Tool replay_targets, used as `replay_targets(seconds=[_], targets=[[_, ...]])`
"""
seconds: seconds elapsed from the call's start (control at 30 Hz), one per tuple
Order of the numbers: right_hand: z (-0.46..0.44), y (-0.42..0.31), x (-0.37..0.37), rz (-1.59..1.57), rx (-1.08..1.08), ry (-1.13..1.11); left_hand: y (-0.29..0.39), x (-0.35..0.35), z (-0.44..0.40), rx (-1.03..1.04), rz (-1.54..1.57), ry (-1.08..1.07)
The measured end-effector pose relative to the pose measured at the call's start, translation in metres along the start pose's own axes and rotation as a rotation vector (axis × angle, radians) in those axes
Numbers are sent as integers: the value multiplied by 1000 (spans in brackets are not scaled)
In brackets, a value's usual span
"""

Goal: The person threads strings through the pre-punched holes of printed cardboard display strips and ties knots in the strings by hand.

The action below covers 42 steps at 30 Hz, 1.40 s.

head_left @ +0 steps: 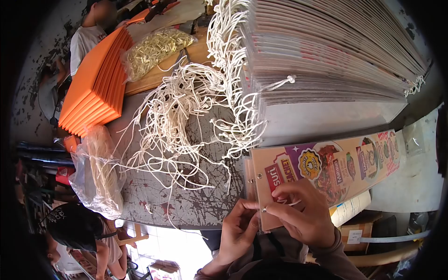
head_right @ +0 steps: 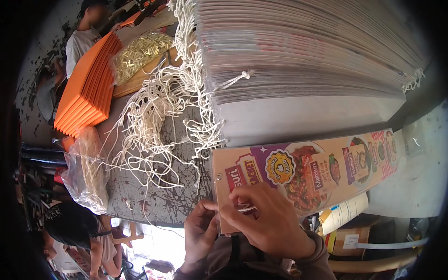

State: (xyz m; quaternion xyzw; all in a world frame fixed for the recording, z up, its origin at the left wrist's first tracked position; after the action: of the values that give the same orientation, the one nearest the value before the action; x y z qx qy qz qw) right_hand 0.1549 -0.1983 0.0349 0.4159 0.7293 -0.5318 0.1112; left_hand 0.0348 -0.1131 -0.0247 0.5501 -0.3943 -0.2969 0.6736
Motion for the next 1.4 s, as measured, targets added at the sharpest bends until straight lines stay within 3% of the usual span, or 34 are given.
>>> replay_targets(seconds=[0.33, 0.67, 0.83, 0.97, 1.13, 1.23, 1.4], targets=[[-1, -1, 5, 130, 11, -48, 1, 1, 1, 2, -34, 23], [0, -13, 10, 297, -122, -85, -1, -2, 5, -50, -124, 18], [6, -15, 15, 335, -67, -116, -9, -4, 14, -95, -222, 87], [7, -21, 14, 381, -53, -83, -20, -3, 23, -135, -112, 151], [16, -26, 10, 307, -5, -94, -22, 4, 31, -9, -69, 184], [23, -23, 6, 199, 17, -109, -25, -1, 32, -8, -61, 326], [37, -20, 2, 111, -17, -90, -21, 1, 40, -42, -13, 366]])
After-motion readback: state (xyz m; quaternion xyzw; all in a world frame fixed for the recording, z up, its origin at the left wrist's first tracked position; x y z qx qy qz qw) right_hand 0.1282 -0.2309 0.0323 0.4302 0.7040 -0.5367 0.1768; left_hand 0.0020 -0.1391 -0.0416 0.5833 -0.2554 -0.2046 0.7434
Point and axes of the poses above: each hand's wrist, its own z-axis away from the middle knuckle, its own x-axis out of the palm, y = z × x, the point moved 2 cm from there along -z, towards the middle knuckle, and after that the axes turned 12 degrees about -z, right-handed, at the moved point
